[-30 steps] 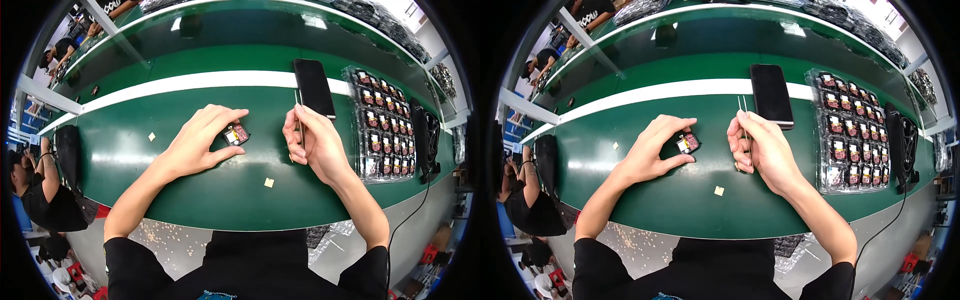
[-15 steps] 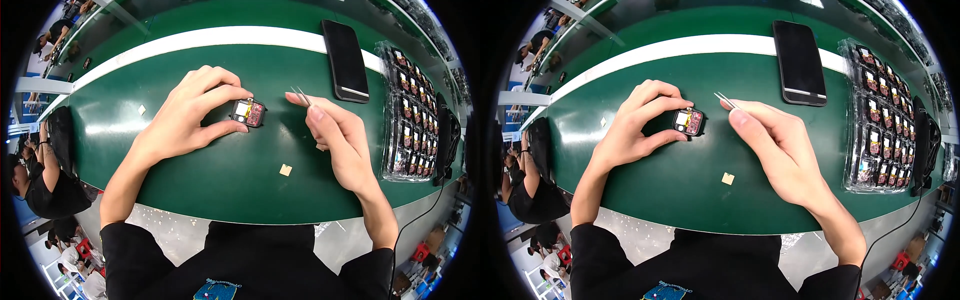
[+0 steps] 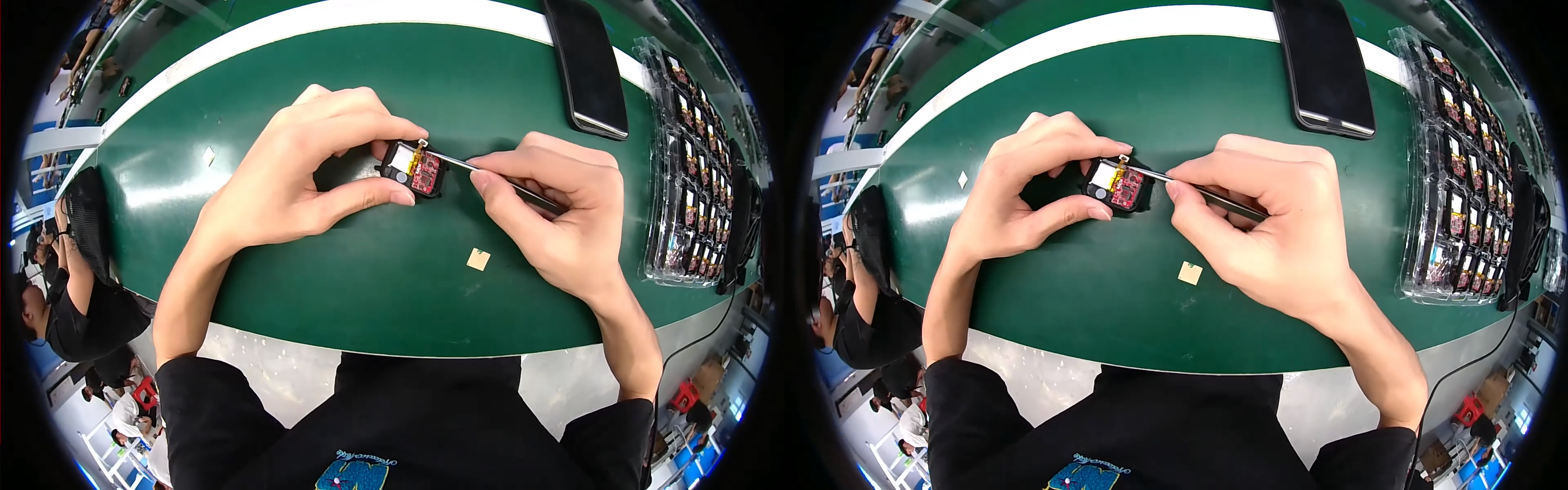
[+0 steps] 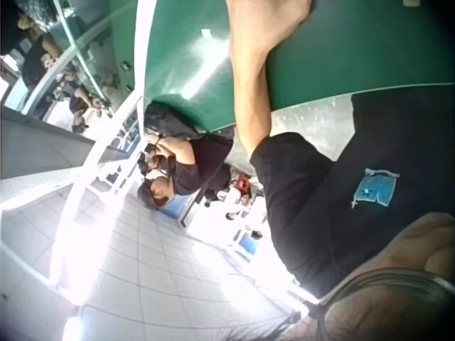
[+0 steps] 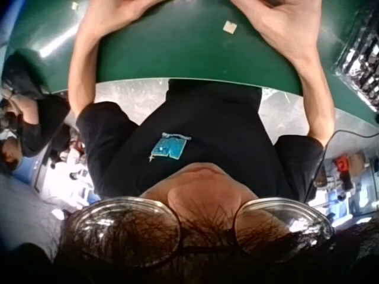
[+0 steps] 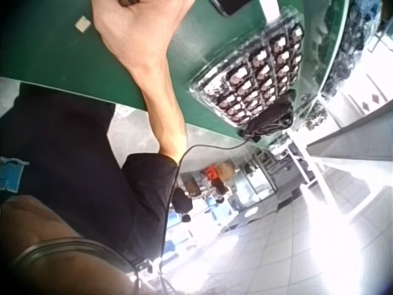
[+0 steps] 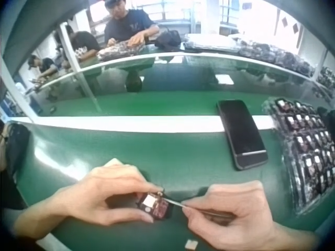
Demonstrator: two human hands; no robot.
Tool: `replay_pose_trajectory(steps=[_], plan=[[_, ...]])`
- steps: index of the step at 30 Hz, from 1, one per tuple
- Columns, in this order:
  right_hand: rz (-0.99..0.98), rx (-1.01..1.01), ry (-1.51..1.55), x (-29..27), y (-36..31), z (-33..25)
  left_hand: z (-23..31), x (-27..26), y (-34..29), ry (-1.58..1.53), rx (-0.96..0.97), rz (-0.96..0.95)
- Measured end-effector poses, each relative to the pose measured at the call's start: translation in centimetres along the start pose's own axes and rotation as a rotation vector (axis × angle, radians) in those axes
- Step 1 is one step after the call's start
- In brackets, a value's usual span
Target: Using tweezers to assemble internal components of a smartwatch at a workbench.
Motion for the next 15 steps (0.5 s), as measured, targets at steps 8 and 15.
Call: replay_pose_trajectory(steps=[8,15], plan=[[0.023,-0.033,-0.043,0.63,0.15,-0.02,-0.01,-0.04,0.14,0.021,0.036,0.004],[0.091,-0.158,-0.101,-0.08,-0.45,-0.72,-0.16,-0.32,0.08,-0.011,-0.048,0.047]])
Point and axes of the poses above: each hand's wrist, its own y-axis towards the middle knuckle, its own x-axis out of the palm, z = x × y, the point moved 9 cm from there along y, towards the middle knuckle, and after that the axes turned 8 degrees about x, right-handed, at the moved point
